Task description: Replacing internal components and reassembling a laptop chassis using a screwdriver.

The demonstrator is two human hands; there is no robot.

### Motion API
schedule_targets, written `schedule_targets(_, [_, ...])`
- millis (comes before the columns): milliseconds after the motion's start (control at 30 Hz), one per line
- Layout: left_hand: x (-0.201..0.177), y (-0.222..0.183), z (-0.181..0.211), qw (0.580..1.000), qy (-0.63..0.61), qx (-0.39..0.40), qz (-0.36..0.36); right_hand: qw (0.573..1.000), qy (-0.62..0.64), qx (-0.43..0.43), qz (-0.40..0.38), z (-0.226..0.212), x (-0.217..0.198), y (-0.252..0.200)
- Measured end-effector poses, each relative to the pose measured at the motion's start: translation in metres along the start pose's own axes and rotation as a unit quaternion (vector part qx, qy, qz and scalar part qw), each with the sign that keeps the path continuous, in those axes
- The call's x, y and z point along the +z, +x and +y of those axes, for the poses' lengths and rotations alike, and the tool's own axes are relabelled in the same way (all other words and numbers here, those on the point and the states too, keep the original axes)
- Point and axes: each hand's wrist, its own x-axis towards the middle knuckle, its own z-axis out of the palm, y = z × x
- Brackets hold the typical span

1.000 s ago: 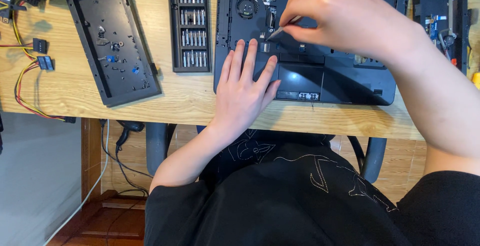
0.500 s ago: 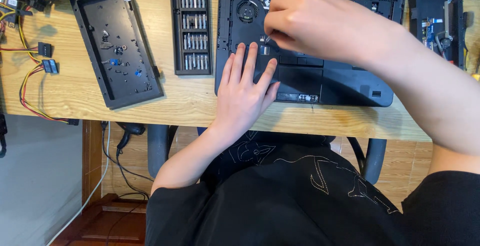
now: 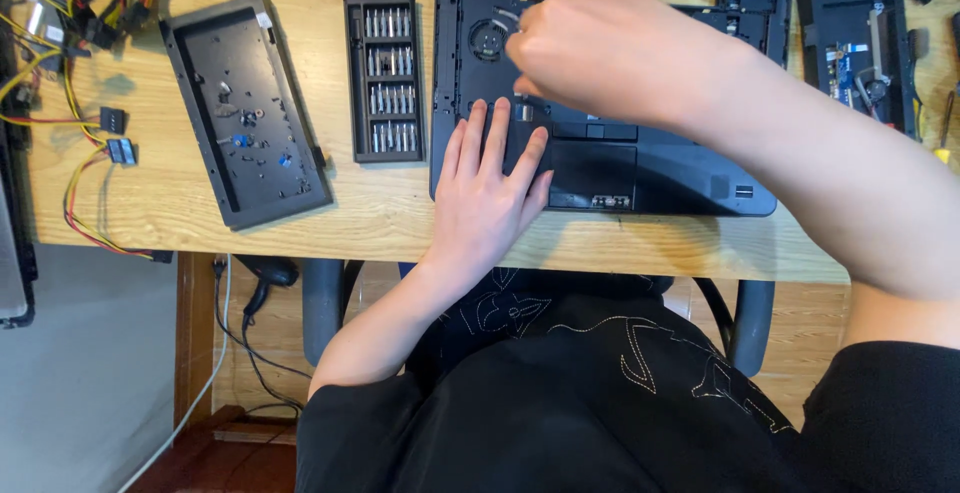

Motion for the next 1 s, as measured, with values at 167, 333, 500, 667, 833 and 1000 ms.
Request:
schedule_targets(167, [-0.001, 0.002, 0.0, 1.0, 0.012, 0.0, -0.006, 0.991, 0.071, -0.055, 0.1, 0.007, 0.008, 0.003])
schedule_targets(333, [-0.005, 0.004, 0.002, 1.0, 0.018, -0.001, -0.002, 0.994, 0.059, -0.035, 0.087, 0.009, 0.013, 0.007])
schedule_targets(500, [-0.002, 0.004, 0.003, 1.0, 0.028, -0.002, -0.005, 0.992, 0.104, -0.04, 0.066, 0.001, 0.012, 0.013])
schedule_targets(667, [-0.003, 0.004, 0.002, 1.0, 0.03, -0.003, -0.002, 0.971, 0.066, -0.105, 0.204, 0.009, 0.033, 0.022])
schedule_targets(833, [-0.005, 0.006, 0.002, 1.0, 0.026, 0.0, 0.001, 0.994, 0.023, -0.029, 0.105, 0.008, 0.016, 0.017])
schedule_targets(1000, [-0.007, 0.007, 0.004, 1.0, 0.029, 0.003, -0.001, 0.967, 0.121, -0.097, 0.204, 0.014, 0.033, 0.019])
